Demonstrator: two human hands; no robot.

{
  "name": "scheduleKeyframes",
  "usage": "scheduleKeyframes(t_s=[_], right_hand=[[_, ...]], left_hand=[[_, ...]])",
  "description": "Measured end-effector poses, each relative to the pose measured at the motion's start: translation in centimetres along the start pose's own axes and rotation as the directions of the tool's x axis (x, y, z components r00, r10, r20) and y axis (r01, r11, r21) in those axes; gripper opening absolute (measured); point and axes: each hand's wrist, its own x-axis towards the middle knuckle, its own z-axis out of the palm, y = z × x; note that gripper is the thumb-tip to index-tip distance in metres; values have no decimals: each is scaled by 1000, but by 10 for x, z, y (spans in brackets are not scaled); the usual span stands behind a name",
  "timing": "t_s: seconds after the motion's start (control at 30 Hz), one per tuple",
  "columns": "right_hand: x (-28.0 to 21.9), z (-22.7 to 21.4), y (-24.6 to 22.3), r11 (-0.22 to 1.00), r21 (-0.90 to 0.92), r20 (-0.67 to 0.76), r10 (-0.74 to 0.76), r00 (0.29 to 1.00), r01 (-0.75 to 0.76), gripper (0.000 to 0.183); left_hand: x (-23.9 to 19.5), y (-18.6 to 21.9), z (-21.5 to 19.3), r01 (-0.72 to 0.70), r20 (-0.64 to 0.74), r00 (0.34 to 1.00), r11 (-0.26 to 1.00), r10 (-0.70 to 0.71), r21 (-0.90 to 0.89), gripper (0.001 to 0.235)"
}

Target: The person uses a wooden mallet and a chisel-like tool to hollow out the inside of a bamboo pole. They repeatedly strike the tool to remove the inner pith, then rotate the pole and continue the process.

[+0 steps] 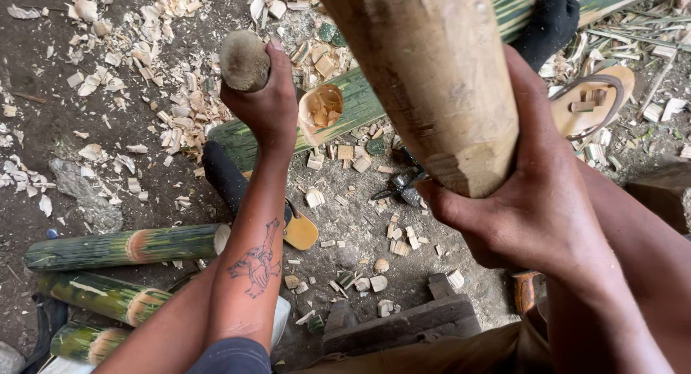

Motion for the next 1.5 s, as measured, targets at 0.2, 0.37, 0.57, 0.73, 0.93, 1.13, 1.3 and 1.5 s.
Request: scheduleKeyframes(t_s=[0.2,0.37,0.57,0.73,0.93,1.13,1.3,1.5], right_hand=[[-2,5,1,984,-157,-5,-86,996,84,106],[3,8,-7,998,-35,38,57,998,-55,106],[0,8,2,999,-19,16,-27,1000,27,102],[-11,8,13,1000,-19,18,-19,1000,20,103],[20,32,21,992,-18,166,123,978,-122,108],[18,13,15,993,-116,141,15,990,1,109],[33,16,-13,997,26,78,-77,994,75,105],[43,18,-17,963,-245,260,175,950,-110,110]], left_hand=[[-5,5,-2,70,-61,996,998,-70,-4,52],[-7,6,-7,-80,-130,988,995,86,55,50],[-9,13,-8,-43,-108,993,999,45,24,36],[-6,9,-6,-100,-35,994,995,100,8,37],[-2,-13,3,-162,73,985,983,156,86,46],[16,-17,1,-404,137,908,913,395,47,39],[9,-15,-2,235,148,964,968,-220,-92,38],[6,1,3,-336,184,928,941,324,38,47]])
